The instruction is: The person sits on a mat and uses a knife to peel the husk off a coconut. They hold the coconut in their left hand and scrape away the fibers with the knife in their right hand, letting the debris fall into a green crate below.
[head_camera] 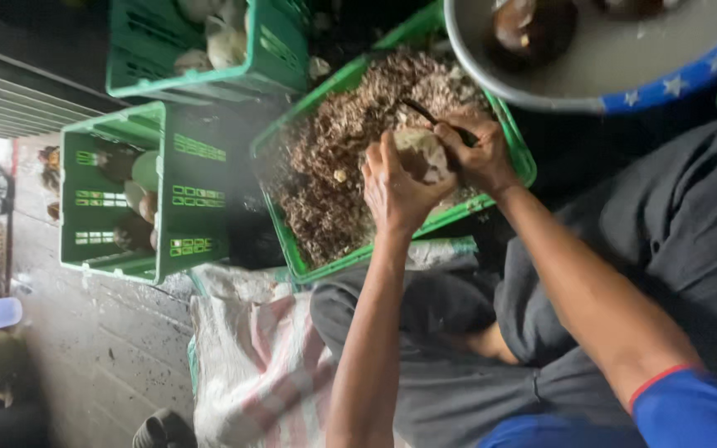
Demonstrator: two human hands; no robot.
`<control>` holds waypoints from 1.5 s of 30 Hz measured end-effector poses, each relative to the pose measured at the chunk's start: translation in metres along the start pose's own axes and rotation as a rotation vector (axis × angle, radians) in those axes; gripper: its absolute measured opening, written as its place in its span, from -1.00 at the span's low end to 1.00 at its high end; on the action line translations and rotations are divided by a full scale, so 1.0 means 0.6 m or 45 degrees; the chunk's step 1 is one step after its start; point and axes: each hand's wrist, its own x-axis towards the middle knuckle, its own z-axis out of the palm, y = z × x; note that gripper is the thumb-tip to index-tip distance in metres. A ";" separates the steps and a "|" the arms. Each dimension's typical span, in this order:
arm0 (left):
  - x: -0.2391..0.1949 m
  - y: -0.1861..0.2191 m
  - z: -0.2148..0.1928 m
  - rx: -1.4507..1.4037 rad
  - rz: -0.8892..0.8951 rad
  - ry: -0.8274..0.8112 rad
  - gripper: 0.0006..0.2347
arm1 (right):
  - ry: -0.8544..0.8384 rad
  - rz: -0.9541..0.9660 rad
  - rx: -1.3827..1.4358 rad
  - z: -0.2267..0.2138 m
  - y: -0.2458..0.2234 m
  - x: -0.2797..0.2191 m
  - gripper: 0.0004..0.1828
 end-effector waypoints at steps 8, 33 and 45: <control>0.014 -0.001 -0.018 0.010 -0.035 -0.075 -0.01 | 0.015 0.153 0.056 0.004 0.008 -0.007 -0.94; -0.002 -0.044 0.034 -0.073 0.021 -0.023 0.02 | -0.302 -0.212 -0.193 0.001 -0.102 0.054 -0.83; 0.003 -0.039 0.008 -0.165 0.100 -0.078 0.03 | -0.325 -0.092 -0.018 -0.003 -0.094 0.035 -0.89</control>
